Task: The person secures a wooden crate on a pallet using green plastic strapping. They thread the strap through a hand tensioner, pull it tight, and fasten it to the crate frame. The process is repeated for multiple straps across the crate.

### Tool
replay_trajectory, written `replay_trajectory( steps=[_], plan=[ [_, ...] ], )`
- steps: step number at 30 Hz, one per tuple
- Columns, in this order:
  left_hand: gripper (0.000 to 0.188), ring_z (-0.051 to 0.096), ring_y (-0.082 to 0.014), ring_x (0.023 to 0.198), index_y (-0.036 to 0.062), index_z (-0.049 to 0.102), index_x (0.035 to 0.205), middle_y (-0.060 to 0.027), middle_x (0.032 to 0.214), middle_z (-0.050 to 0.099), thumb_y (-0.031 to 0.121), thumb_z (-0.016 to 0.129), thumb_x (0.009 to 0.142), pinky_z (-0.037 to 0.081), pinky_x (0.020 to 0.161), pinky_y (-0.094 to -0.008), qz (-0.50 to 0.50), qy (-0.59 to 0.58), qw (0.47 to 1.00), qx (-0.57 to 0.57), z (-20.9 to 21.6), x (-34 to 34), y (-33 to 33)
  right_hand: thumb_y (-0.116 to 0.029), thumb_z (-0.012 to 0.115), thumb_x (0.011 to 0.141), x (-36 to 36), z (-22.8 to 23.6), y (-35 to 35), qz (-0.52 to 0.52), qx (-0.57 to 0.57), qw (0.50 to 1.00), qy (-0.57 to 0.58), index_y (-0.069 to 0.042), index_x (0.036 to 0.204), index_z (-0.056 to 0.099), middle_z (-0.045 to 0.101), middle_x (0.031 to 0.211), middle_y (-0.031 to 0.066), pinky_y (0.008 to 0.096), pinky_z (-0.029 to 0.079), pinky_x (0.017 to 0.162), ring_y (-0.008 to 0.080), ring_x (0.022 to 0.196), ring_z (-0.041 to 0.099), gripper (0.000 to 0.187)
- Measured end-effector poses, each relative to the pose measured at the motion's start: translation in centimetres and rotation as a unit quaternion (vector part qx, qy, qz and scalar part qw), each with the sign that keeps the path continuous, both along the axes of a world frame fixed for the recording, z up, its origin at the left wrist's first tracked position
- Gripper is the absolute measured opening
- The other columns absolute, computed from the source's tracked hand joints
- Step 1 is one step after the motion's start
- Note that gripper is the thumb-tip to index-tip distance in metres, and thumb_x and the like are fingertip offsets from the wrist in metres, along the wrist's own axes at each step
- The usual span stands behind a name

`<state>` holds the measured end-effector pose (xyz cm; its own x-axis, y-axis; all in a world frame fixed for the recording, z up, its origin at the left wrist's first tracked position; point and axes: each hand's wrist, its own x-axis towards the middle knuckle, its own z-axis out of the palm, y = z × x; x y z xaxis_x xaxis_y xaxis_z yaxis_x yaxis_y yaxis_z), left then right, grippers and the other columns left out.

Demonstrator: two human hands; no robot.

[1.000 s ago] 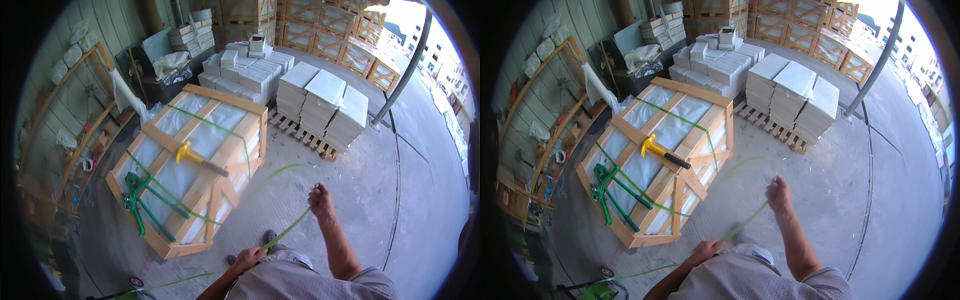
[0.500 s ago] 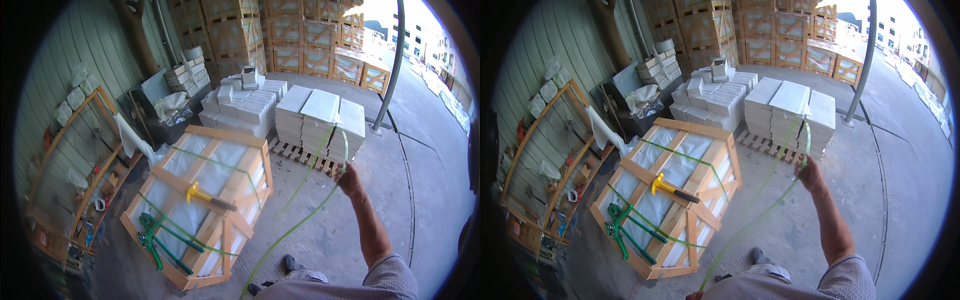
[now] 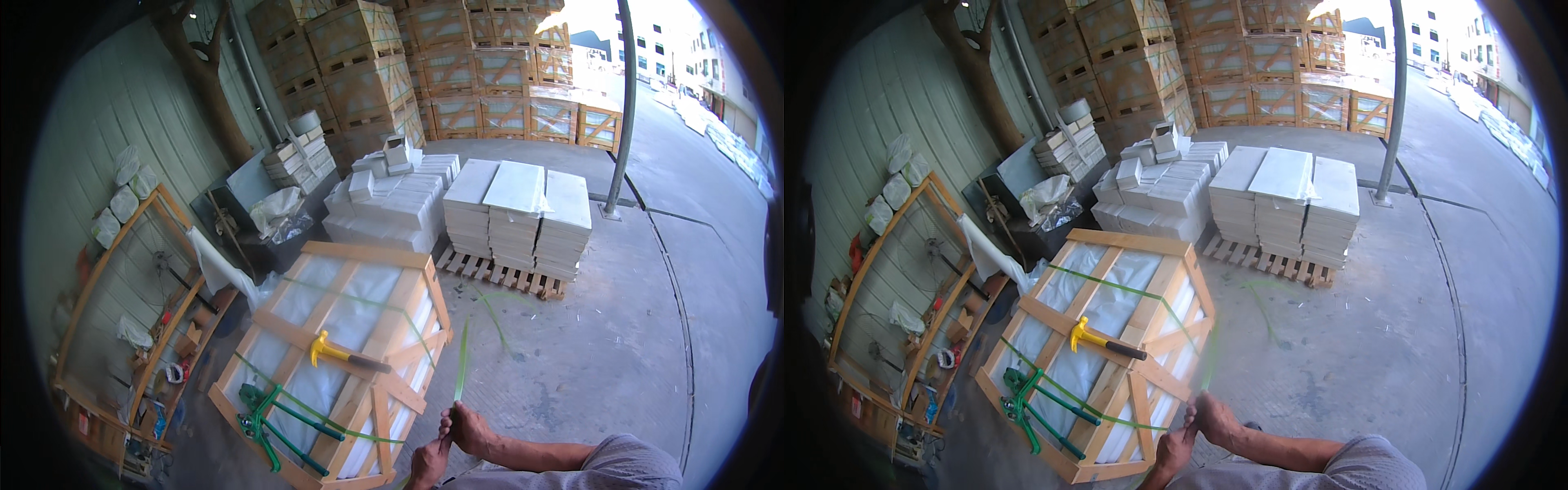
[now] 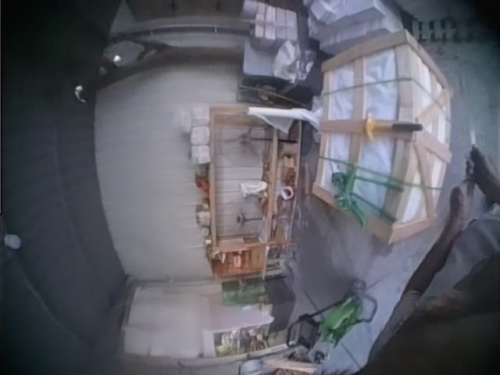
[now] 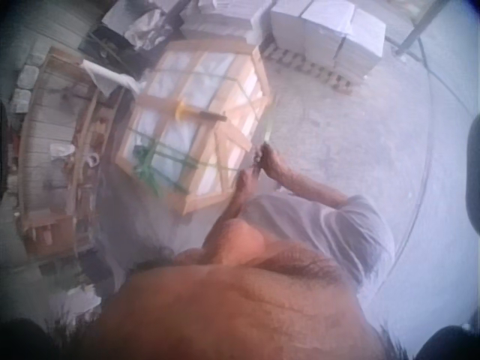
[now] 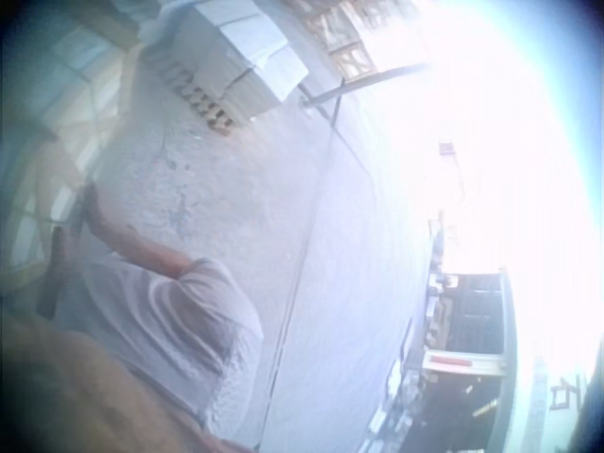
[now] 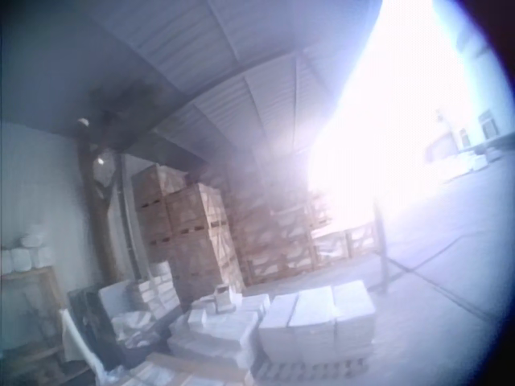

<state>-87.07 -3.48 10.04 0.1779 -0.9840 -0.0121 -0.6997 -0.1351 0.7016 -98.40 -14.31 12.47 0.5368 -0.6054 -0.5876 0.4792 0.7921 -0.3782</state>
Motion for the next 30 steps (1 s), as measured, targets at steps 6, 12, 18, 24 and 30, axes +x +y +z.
replay_trajectory(
  steps=[6, 12, 18, 24, 30],
  plan=[
    [0.027, 0.063, -0.0406, 0.076, 0.0056, 0.062, 0.099, -0.0201, 0.077, 0.064, 0.030, 0.050, 0.096, 0.050, 0.064, -0.0455, -0.112, 0.139, 0.984, 0.002, 4.4, -3.9, -7.9, -0.030, 0.046, 0.094, -6.1, 1.8, -7.5, -0.023, -0.253, 0.952, 0.173, -0.009, 0.080, 0.050, 0.038, 0.058, -0.0010, 0.0311, 0.033, 0.046, 0.0160, 0.047, 0.037, 0.025],
    [0.032, 0.068, -0.0308, 0.087, 0.0016, 0.060, 0.111, -0.0190, 0.095, 0.068, 0.028, 0.055, 0.094, 0.053, 0.075, -0.0354, -0.132, 0.151, 0.980, -0.012, 1.2, -4.8, -7.0, -0.035, 0.047, 0.095, -22.4, 5.6, -20.7, -0.210, -0.196, 0.953, 0.094, -0.018, 0.071, 0.044, 0.029, 0.050, -0.0075, 0.0268, 0.018, 0.036, 0.0084, 0.038, 0.023, 0.030],
    [0.039, 0.065, -0.0336, 0.092, -0.0017, 0.058, 0.110, -0.0219, 0.099, 0.065, 0.031, 0.061, 0.089, 0.051, 0.078, -0.0385, -0.026, 0.094, 0.995, 0.020, 0.6, -2.0, -6.8, -0.040, 0.044, 0.097, -29.0, 8.8, -24.5, -0.219, -0.277, 0.921, 0.164, -0.017, 0.068, 0.042, 0.022, 0.049, -0.0093, 0.0241, 0.014, 0.034, 0.0058, 0.037, 0.020, 0.037],
    [0.054, 0.056, -0.0314, 0.106, 0.0003, 0.053, 0.122, -0.0169, 0.105, 0.061, 0.022, 0.072, 0.077, 0.041, 0.094, -0.0428, 0.006, -0.130, 0.950, -0.285, 9.3, -3.2, -10.3, -0.037, 0.055, 0.094, -19.2, 9.1, -16.0, 0.324, -0.390, 0.765, 0.396, -0.005, 0.103, 0.066, 0.052, 0.066, -0.0028, 0.0260, 0.038, 0.045, 0.0101, 0.055, 0.045, 0.035],
    [0.041, 0.059, -0.0297, 0.093, 0.0037, 0.058, 0.106, -0.0144, 0.094, 0.062, 0.021, 0.072, 0.073, 0.045, 0.084, -0.0407, -0.193, -0.134, 0.965, -0.115, 7.5, -2.5, -9.7, -0.038, 0.062, 0.091, -14.5, 10.4, -7.0, 0.464, -0.547, 0.618, 0.323, -0.007, 0.084, 0.066, 0.050, 0.065, -0.0045, 0.0283, 0.037, 0.052, 0.0066, 0.059, 0.042, 0.031]
  ],
)
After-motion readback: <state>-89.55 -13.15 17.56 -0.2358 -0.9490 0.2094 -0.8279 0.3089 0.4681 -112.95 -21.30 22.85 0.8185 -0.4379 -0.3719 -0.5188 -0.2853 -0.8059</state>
